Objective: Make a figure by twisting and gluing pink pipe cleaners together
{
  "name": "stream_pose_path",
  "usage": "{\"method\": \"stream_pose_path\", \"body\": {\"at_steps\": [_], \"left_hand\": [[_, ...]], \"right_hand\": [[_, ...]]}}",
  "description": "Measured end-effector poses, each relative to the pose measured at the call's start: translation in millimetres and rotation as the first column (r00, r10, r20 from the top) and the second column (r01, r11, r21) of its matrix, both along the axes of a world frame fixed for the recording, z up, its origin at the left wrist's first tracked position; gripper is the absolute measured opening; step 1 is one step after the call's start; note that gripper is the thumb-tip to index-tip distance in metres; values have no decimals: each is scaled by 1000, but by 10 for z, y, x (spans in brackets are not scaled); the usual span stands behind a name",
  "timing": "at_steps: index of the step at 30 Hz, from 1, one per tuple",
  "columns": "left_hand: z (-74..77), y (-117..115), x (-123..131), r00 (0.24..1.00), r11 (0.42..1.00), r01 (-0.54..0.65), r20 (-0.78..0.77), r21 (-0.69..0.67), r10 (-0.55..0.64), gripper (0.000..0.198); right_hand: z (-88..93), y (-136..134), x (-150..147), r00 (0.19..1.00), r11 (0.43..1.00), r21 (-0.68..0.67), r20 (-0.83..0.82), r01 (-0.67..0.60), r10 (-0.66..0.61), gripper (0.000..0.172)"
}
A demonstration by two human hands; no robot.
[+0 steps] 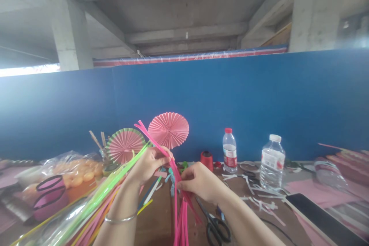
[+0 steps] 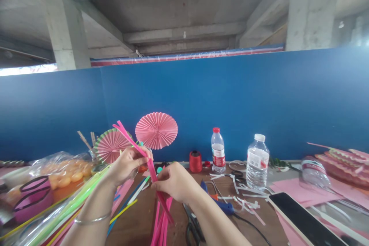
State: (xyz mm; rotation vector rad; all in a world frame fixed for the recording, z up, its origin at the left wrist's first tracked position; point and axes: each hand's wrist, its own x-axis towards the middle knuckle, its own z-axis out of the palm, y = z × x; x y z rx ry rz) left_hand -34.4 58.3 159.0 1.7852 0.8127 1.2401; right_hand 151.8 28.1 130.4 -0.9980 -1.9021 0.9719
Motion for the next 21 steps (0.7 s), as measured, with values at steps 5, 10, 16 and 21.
{"method": "stream_pose_path", "body": {"at_steps": [5,10,16,21], "left_hand": [[1,-6,-13,999,999,-37,-9,-3,37,12],[-5,-14,-34,996,997,-70,-58,-31,68,21],[3,9,-40,992,997,-72,-111,-32,68,14],[0,-6,-34,990,997,-68,-130,-41,62,11]], "right_hand": [[-12,11,-21,1000,1000,1,-16,22,-22,23],[-35,32,-22,998,999,-37,-67,-11,8,23],[-6,25,-2,1000,1000,-15,30,3,-2,22],[-11,41,5,997,1000,14,69,18,-19,18]]}}
